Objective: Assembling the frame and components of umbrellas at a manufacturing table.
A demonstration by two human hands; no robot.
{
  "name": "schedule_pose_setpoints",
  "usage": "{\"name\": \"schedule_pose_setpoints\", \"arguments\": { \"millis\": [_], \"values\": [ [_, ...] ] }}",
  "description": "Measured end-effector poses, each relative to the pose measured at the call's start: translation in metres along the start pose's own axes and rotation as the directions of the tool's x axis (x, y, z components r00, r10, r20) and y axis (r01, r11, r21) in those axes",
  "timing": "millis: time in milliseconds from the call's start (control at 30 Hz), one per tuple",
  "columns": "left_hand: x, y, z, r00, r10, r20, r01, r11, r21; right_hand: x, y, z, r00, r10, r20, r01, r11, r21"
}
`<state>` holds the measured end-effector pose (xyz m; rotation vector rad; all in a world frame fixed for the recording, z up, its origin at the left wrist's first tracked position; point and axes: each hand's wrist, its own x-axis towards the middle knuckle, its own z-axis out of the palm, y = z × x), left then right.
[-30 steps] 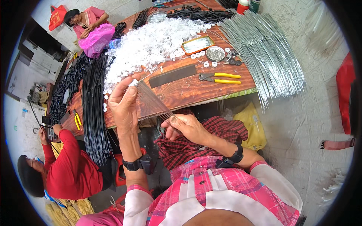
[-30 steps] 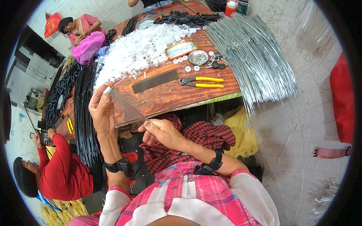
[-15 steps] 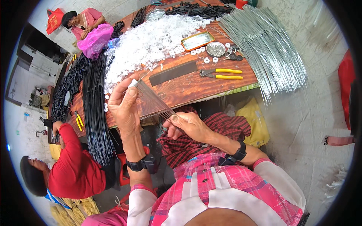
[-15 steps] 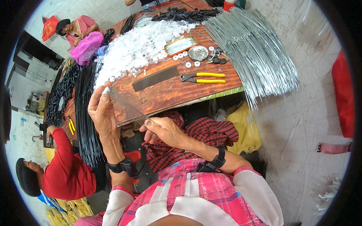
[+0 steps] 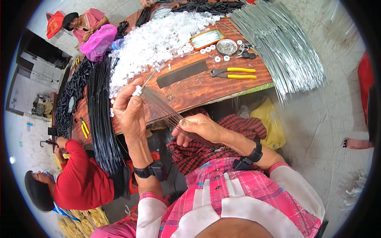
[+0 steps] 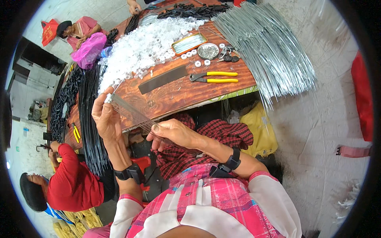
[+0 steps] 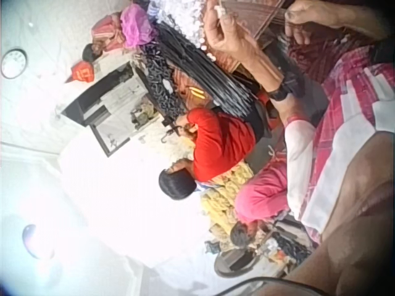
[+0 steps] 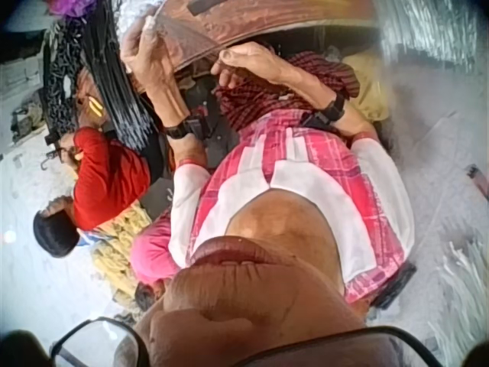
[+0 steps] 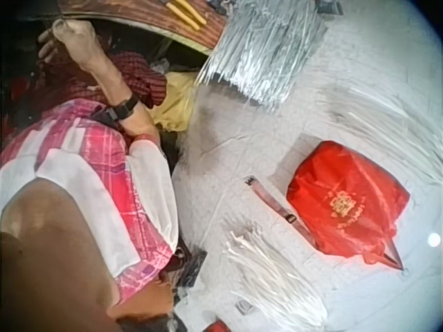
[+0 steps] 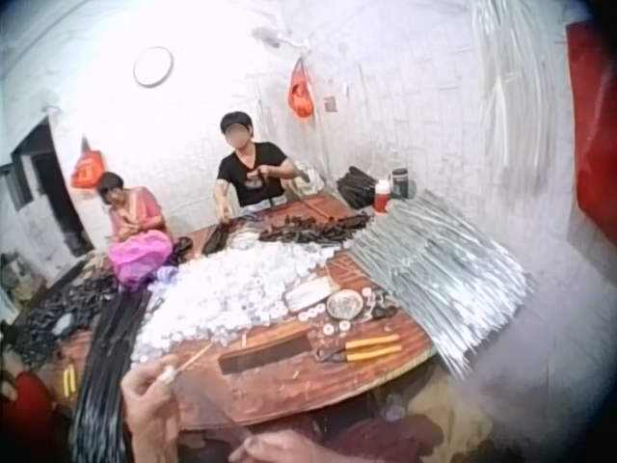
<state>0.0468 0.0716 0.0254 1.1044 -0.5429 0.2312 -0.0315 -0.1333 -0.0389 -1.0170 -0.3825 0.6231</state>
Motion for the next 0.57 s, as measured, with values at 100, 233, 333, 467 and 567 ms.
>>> {"name": "schedule_pose_setpoints", "arguments": {
  "millis": [100, 233, 333, 467, 567],
  "values": [
    [0.000, -0.002, -0.008, 0.998, -0.031, 0.048, 0.034, 0.998, -0.051, 0.000, 0.000, -0.002, 0.999, 0.028, 0.026, -0.029, 0.999, 0.034],
    [0.003, -0.008, -0.024, 0.989, -0.048, 0.142, 0.066, 0.990, -0.125, 0.001, 0.000, -0.004, 0.997, 0.055, 0.062, -0.059, 0.995, 0.076],
    [0.004, -0.006, -0.017, 0.969, -0.235, 0.080, 0.247, 0.942, -0.228, 0.002, -0.002, -0.003, 0.994, 0.069, 0.081, -0.074, 0.995, 0.062],
    [0.002, -0.010, -0.018, 0.952, -0.296, 0.076, 0.303, 0.885, -0.353, -0.001, -0.002, 0.000, 0.998, 0.057, 0.003, -0.057, 0.998, 0.028],
    [0.004, -0.013, -0.028, 0.937, -0.343, 0.063, 0.342, 0.873, -0.349, -0.002, -0.006, 0.001, 0.999, 0.047, -0.004, -0.047, 0.998, 0.036]
  ]
}}
